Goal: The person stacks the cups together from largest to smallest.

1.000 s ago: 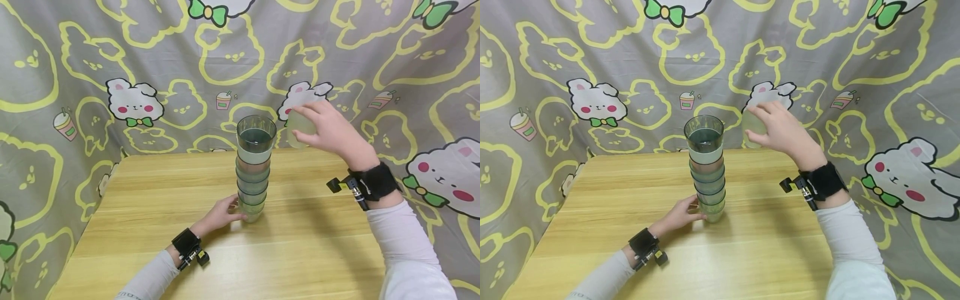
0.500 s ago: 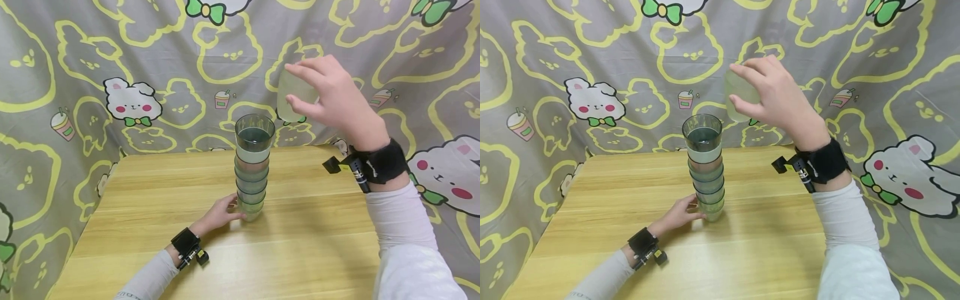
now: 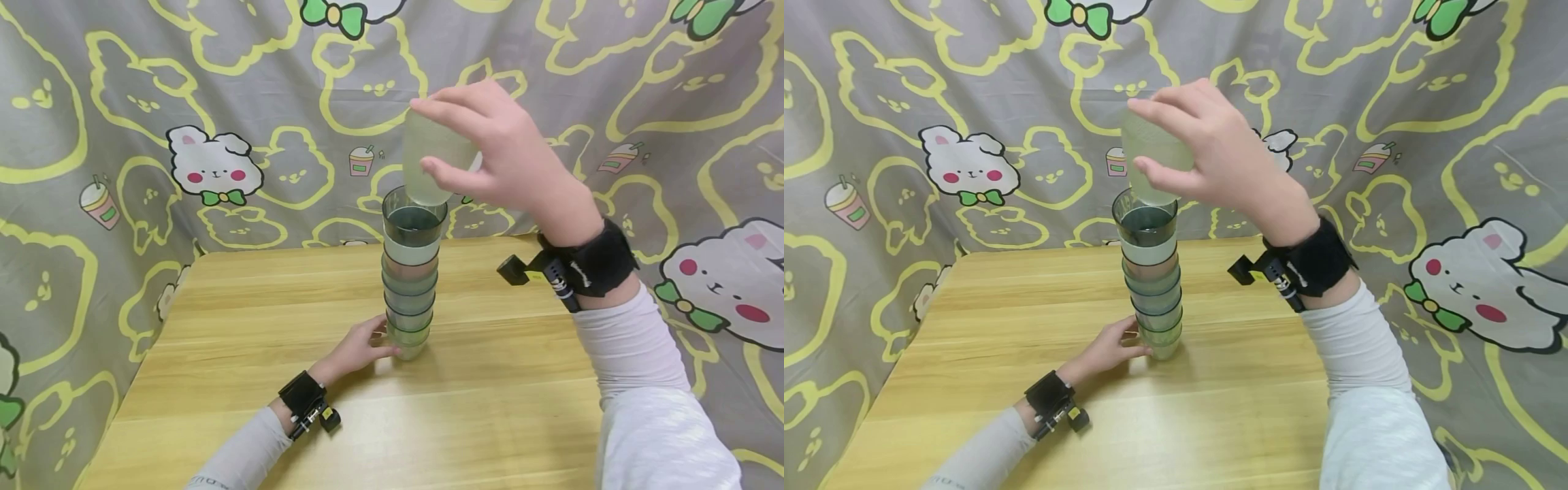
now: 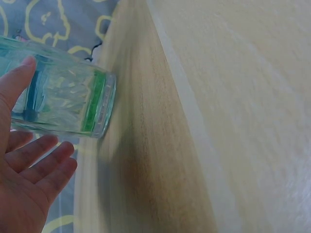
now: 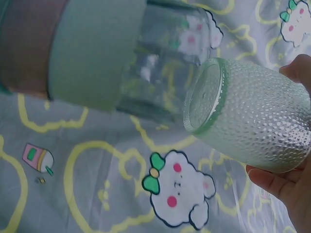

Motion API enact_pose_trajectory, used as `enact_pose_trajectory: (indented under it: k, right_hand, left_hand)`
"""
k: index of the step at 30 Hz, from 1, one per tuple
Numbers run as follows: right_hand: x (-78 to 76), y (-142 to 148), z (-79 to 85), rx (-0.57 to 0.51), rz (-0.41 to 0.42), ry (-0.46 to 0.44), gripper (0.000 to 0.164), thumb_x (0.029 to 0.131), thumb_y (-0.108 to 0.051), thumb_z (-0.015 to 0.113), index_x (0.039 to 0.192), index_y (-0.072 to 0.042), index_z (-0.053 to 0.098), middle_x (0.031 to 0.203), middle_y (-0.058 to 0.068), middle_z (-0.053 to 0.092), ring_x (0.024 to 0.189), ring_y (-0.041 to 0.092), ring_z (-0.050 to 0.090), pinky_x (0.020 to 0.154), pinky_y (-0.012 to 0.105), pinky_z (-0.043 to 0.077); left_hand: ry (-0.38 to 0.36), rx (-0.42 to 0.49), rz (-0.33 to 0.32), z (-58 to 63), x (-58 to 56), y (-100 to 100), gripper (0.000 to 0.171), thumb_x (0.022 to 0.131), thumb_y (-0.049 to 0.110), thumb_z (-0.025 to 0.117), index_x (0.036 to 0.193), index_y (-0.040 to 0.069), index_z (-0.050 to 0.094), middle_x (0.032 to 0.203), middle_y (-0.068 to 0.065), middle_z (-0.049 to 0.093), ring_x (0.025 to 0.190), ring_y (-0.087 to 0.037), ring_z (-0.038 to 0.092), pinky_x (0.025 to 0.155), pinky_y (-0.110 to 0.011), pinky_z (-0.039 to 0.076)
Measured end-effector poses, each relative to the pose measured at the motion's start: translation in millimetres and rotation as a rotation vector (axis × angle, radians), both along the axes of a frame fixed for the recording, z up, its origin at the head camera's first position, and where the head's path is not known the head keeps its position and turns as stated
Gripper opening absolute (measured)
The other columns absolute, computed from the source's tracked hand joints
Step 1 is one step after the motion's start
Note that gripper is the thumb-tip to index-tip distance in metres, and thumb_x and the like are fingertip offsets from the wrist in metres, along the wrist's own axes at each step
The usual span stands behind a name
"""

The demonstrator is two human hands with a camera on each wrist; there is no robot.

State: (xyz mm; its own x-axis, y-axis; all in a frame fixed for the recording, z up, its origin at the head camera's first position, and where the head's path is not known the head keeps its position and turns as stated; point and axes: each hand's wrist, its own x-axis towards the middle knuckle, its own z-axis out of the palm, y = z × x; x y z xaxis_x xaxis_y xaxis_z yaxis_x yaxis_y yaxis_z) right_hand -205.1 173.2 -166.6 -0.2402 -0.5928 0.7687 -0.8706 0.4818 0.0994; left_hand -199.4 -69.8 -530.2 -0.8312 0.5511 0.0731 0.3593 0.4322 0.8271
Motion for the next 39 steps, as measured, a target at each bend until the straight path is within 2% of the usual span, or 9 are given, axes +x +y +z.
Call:
enact_pose_trajectory:
  k: [6, 12, 18, 26, 29, 33, 36, 39]
  right_hand:
    - [-0.3, -10.6, -13.3, 0.058, 0.059, 0.008, 0.050, 0.087, -0.029, 0.067, 0.129, -0.003, 0.061, 0.117, 0.021, 0.064, 0.102, 0.036, 0.055, 0.091, 0.044, 0.044]
    - [-0.6, -14.3, -30.5, 0.100, 0.066, 0.007, 0.052, 0.087, -0.031, 0.065, 0.129, -0.001, 0.060, 0.117, 0.021, 0.063, 0.104, 0.036, 0.056, 0.090, 0.044, 0.046]
    - [-0.4, -14.5, -46.4, 0.120, 0.064, -0.037, 0.050, 0.089, -0.032, 0.063, 0.130, -0.003, 0.060, 0.117, 0.020, 0.062, 0.104, 0.034, 0.054, 0.091, 0.043, 0.046]
    - [0.6, -15.5, -51.7, 0.121, 0.042, -0.040, 0.051, 0.091, -0.036, 0.061, 0.132, -0.005, 0.058, 0.122, 0.019, 0.061, 0.110, 0.035, 0.053, 0.098, 0.045, 0.045]
    - [2.0, -14.1, -51.1, 0.119, 0.032, -0.074, 0.061, 0.093, -0.049, 0.057, 0.136, -0.006, 0.054, 0.133, 0.021, 0.056, 0.118, 0.036, 0.052, 0.102, 0.047, 0.044]
    - [4.8, -6.0, -52.0, 0.102, 0.007, -0.126, 0.081, 0.090, -0.064, 0.052, 0.144, -0.005, 0.044, 0.147, 0.020, 0.045, 0.133, 0.034, 0.046, 0.111, 0.048, 0.039]
    - [6.7, 6.0, -56.2, 0.086, -0.023, -0.148, 0.088, 0.087, -0.066, 0.053, 0.148, -0.004, 0.038, 0.151, 0.018, 0.042, 0.139, 0.031, 0.040, 0.117, 0.045, 0.034]
    - [6.7, 19.1, -65.0, 0.069, -0.048, -0.171, 0.091, 0.086, -0.066, 0.055, 0.150, -0.004, 0.035, 0.152, 0.016, 0.041, 0.142, 0.029, 0.038, 0.120, 0.043, 0.032]
  left_hand:
    - [-0.003, 0.001, -0.002, -1.6, 0.3, 0.9, 0.078, 0.081, 0.038, 0.077, 0.148, 0.018, 0.041, 0.139, -0.003, 0.058, 0.119, -0.019, 0.060, 0.103, -0.034, 0.052]
    - [0.000, 0.001, -0.006, -2.1, 0.5, 1.3, 0.079, 0.082, 0.039, 0.076, 0.148, 0.018, 0.040, 0.139, -0.003, 0.058, 0.119, -0.020, 0.060, 0.103, -0.035, 0.052]
    - [-0.008, -0.009, -0.003, -0.8, 1.2, 1.5, 0.078, 0.082, 0.039, 0.076, 0.148, 0.018, 0.041, 0.138, -0.003, 0.058, 0.120, -0.020, 0.059, 0.104, -0.037, 0.051]
    - [-0.004, -0.007, 0.000, -0.2, 1.3, 1.2, 0.076, 0.083, 0.037, 0.076, 0.147, 0.017, 0.042, 0.137, -0.003, 0.059, 0.119, -0.019, 0.060, 0.104, -0.035, 0.051]
    - [0.001, -0.006, 0.001, -0.1, 0.9, 1.4, 0.076, 0.082, 0.037, 0.077, 0.147, 0.017, 0.042, 0.137, -0.003, 0.059, 0.119, -0.019, 0.060, 0.103, -0.035, 0.051]
    - [0.016, -0.019, -0.016, 0.6, 1.0, -0.1, 0.074, 0.084, 0.040, 0.075, 0.146, 0.016, 0.043, 0.138, -0.004, 0.058, 0.121, -0.023, 0.059, 0.105, -0.040, 0.050]
    - [0.029, -0.076, -0.021, 2.3, 2.1, -3.9, 0.074, 0.085, 0.046, 0.072, 0.145, 0.014, 0.045, 0.142, -0.006, 0.055, 0.127, -0.026, 0.055, 0.109, -0.044, 0.046]
    - [0.043, -0.163, 0.006, 7.6, 3.9, -10.1, 0.076, 0.085, 0.054, 0.068, 0.145, 0.013, 0.045, 0.146, -0.006, 0.051, 0.134, -0.026, 0.049, 0.114, -0.045, 0.040]
